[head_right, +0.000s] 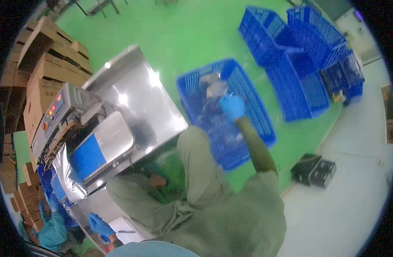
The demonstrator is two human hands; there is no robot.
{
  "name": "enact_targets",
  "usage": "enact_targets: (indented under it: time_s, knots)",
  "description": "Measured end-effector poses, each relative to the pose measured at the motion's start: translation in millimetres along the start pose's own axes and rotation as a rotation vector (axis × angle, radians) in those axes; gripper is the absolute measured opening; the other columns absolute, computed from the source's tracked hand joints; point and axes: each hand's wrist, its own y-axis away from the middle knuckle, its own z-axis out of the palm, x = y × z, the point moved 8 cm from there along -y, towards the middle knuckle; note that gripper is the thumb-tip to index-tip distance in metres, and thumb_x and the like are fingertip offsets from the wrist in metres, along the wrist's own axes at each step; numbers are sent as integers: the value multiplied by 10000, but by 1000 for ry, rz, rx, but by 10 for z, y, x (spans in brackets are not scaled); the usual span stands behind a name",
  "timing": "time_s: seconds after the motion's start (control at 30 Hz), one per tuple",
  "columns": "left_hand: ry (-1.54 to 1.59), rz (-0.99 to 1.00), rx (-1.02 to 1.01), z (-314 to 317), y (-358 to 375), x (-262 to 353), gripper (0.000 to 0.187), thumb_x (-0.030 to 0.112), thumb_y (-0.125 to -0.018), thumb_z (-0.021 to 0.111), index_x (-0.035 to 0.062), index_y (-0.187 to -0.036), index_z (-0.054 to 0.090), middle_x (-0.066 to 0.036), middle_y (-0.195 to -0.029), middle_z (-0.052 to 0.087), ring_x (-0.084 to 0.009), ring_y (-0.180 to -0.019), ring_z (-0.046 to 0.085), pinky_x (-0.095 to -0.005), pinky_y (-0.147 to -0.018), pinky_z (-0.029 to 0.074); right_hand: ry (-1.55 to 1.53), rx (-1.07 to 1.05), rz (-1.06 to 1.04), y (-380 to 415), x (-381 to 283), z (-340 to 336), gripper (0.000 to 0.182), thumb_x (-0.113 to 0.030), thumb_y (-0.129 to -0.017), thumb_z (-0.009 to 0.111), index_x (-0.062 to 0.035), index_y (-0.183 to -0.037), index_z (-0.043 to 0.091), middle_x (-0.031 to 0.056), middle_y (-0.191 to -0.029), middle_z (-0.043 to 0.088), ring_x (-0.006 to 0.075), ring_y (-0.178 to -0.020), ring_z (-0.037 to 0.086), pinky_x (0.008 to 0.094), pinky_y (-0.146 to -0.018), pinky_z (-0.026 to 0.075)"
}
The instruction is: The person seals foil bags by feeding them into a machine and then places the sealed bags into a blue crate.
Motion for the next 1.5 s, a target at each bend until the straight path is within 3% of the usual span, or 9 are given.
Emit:
enact_targets:
  time_s: [0.13, 0.3, 0.47, 0.67, 0.87, 1.1, 1.23, 1.37, 1.5]
  knots:
    - [287, 469, -215, 1174, 493, 1680, 124, 108, -853, 644, -14, -864, 626, -58, -751, 575, -193, -693, 538, -312, -663, 457, -225, 361, -235, 100, -1421, -1964, 231, -214, -802, 599, -78, -615, 584, 159, -557, 559, 315, -482, 576, 427, -464, 461]
    - [307, 979, -404, 1749, 1032, 3662, 748, 186, -660, 804, 8, -1297, 456, -194, -1343, 449, -366, -1285, 390, -415, -1059, 345, -463, 344, -459, 299, -2991, -3318, 202, -235, -806, 610, -71, -689, 601, 131, -576, 586, 311, -520, 601, 414, -479, 473]
    - [481, 687, -527, 2070, 219, 3287, 652, 174, -647, 832, 42, -1210, 532, -118, -1068, 647, -227, -952, 627, -345, -855, 503, -690, 111, -676, 237, -4037, -3500, 243, -250, -810, 598, -88, -988, 625, 162, -822, 627, 330, -642, 616, 404, -626, 507]
    - [370, 772, -507, 2013, -129, 2814, 594, 191, -727, 776, 46, -1243, 518, -137, -1132, 639, -248, -980, 627, -363, -849, 503, -791, 606, -518, 99, -3687, -2885, 292, -255, -820, 596, -80, -1054, 594, 151, -1066, 593, 320, -989, 583, 443, -856, 468]
    - [689, 551, -851, 1740, -232, 2942, 460, 27, -807, 594, 16, -1258, 505, -82, -1158, 604, -143, -1039, 564, -306, -901, 468, -851, 470, -564, -180, -3567, -2507, 106, -161, -868, 590, -72, -923, 601, 157, -810, 601, 344, -691, 598, 392, -597, 484]
    - [-26, 1218, -198, 978, -371, 3420, 192, 187, -886, 567, 70, -1038, 563, -84, -976, 634, -341, -868, 611, -410, -697, 503, -205, 460, -649, -332, -3304, -2275, 100, -150, -849, 590, -75, -907, 623, 131, -852, 620, 299, -745, 616, 386, -633, 500]
    - [74, 1493, 50, 866, -229, 3253, 223, 147, -894, 561, 46, -1089, 601, -89, -1038, 655, -275, -792, 645, -350, -691, 508, -786, 733, -799, -111, -3142, -2513, 166, -95, -834, 630, -61, -996, 645, 133, -949, 655, 285, -769, 620, 355, -647, 489]
    - [817, 575, -224, 1134, -278, 3093, 177, 153, -907, 581, -3, -930, 660, -108, -768, 660, -141, -641, 549, -294, -629, 458, -1027, 485, -366, -210, -3204, -2410, 174, -150, -885, 621, 21, -887, 656, 116, -686, 621, 185, -632, 578, 299, -633, 466]
    - [656, 447, -241, 1546, -651, 3021, 316, 246, -865, 600, -47, -755, 642, -121, -565, 537, -143, -543, 441, -345, -554, 417, -1240, 220, -174, -510, -3310, -2263, 166, -154, -888, 603, -10, -828, 660, 115, -652, 611, 155, -510, 509, 344, -519, 416]
